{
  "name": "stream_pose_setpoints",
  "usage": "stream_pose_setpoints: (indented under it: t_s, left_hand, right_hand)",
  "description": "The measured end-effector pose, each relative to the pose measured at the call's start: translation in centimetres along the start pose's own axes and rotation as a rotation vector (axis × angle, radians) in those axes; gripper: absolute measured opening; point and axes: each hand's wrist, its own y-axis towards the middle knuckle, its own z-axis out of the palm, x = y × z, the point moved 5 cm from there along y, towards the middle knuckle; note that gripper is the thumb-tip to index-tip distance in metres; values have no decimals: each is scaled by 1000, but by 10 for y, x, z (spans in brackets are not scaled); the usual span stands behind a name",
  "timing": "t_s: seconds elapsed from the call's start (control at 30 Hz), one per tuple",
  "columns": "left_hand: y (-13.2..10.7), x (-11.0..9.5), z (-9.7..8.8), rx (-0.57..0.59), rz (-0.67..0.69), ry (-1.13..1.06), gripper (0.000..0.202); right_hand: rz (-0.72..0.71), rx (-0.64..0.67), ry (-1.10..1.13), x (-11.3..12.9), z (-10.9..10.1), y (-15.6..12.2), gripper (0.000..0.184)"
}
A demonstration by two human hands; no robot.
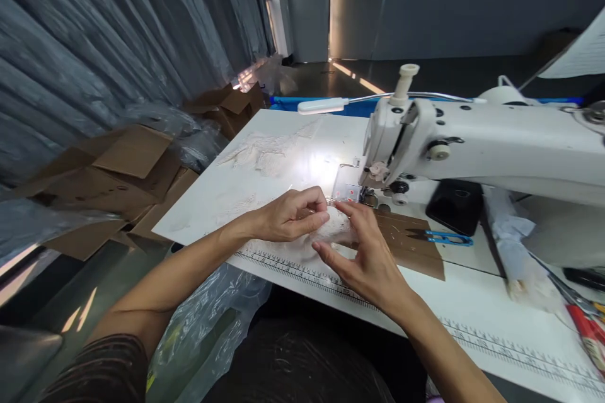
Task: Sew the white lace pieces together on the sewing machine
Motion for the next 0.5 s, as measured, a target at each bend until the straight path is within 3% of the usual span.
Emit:
stream_pose_setpoints:
  t_s: [0.1,0.23,0.33,0.5]
  left_hand:
    - [9,9,9,-24,-66,-225,21]
    - [15,33,19,-32,-274,-387,40]
    - [15,48,26,-27,-389,-421,46]
    - [19,57,31,14,-393,-327,43]
  right_hand:
    - [207,88,270,-14,4,-3,39]
    - [372,95,387,-38,-2,-13,38]
    - [400,35,324,-54,-9,-15,39]
    - [362,43,17,-61,-22,-17,38]
